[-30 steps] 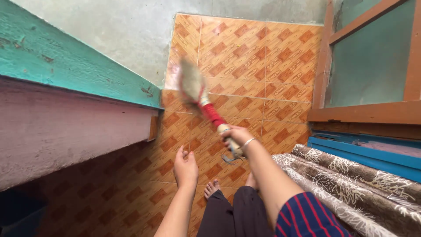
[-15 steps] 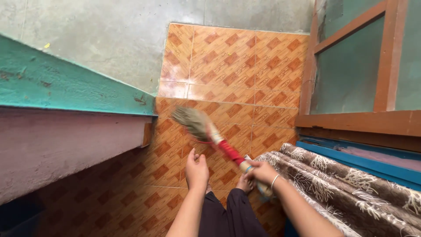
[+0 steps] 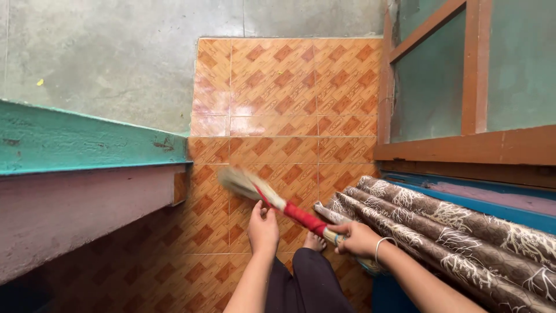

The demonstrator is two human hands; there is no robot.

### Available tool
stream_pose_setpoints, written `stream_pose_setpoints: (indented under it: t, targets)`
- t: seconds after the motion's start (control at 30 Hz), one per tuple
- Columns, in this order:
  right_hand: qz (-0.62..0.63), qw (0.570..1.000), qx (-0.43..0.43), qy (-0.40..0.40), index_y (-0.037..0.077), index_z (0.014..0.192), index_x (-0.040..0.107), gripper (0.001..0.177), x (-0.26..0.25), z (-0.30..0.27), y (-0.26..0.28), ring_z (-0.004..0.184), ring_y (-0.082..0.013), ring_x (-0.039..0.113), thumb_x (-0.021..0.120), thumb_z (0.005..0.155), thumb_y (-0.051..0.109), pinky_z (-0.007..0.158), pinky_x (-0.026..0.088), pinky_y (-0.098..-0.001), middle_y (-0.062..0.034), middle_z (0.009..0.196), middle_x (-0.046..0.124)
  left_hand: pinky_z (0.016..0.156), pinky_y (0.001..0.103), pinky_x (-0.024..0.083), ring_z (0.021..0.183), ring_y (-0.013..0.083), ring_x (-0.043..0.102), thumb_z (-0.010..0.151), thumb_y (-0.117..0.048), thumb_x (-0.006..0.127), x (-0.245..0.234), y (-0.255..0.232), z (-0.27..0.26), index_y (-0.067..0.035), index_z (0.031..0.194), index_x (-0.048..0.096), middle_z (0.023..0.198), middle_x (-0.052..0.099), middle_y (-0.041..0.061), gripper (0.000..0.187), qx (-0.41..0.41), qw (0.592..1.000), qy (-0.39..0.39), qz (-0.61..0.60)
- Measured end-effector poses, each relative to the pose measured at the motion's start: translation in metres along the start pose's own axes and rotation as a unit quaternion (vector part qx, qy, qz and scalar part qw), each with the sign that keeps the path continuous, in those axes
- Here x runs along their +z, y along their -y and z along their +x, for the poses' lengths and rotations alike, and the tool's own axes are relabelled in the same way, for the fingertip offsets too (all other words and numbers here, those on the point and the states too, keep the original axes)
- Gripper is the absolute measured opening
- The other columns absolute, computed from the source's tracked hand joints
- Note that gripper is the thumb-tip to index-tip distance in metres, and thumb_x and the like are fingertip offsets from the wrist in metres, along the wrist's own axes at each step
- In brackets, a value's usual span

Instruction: The person sweeps a tiled floor with a broom, moving a cloth and rugs aside by hand to reach the surface underneath. They then move outside to sweep the concrete ground near a motorcycle.

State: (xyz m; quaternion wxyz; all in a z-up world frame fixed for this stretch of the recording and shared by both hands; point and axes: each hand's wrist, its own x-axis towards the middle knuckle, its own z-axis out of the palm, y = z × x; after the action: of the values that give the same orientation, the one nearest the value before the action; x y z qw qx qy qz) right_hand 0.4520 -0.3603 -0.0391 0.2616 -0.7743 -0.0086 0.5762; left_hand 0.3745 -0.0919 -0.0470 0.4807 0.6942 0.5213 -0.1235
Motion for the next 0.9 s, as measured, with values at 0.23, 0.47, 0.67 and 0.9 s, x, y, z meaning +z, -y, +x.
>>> stream_pose_setpoints:
  t: [0.23,0.47,0.67,0.9]
  targets:
    - [0.007,0.988,0.143,-0.059,0.02,0.129,0.077,0.044,-0.074,0.04,-0.035,0.068,-0.0171,0.068,0.078,0.088,0.036,0.059,0.054,-0.0311,-0.0125,0.095,0.085,0.1,0.039,0.05,0.118,0.0261,0.067,0.093,-0.033,0.062,0.017,-0.023,-0.01,-0.015,0.147,0.053,0.134,0.067,0.009,0.057,-0.01,1.0,0.019,0.019]
    - [-0.098,0.975,0.041,-0.195,0.024,0.137,0.065,0.068,-0.082,0.012,0.018,0.087,-0.018,0.073,0.086,0.072,0.019,0.083,0.056,-0.0344,-0.0059,0.114,0.075,0.098,0.039,0.052,0.117,0.0257,0.068,0.093,-0.03,0.063,0.044,-0.009,-0.002,-0.012,0.147,0.052,0.133,0.068,0.012,0.058,0.024,0.999,0.021,-0.005]
    - [0.106,0.99,-0.002,-0.089,0.02,0.138,0.065,0.074,-0.055,0.021,0.043,0.081,-0.0191,0.07,0.086,0.069,0.004,0.074,0.056,-0.0345,-0.011,0.106,0.078,0.097,0.037,0.052,0.114,0.0263,0.069,0.093,-0.029,0.064,0.039,-0.036,0.024,-0.01,0.145,0.054,0.126,0.071,0.014,0.057,0.064,0.998,0.018,0.014]
    - [0.229,0.961,0.02,-0.151,0.012,0.135,0.068,0.068,-0.069,0.137,0.023,0.078,-0.0167,0.075,0.082,0.071,-0.003,0.067,0.061,-0.0301,-0.011,0.104,0.08,0.098,0.042,0.047,0.111,0.0265,0.068,0.09,-0.032,0.067,0.009,-0.087,0.08,-0.016,0.141,0.058,0.12,0.074,0.008,0.054,0.101,0.986,0.006,0.13]
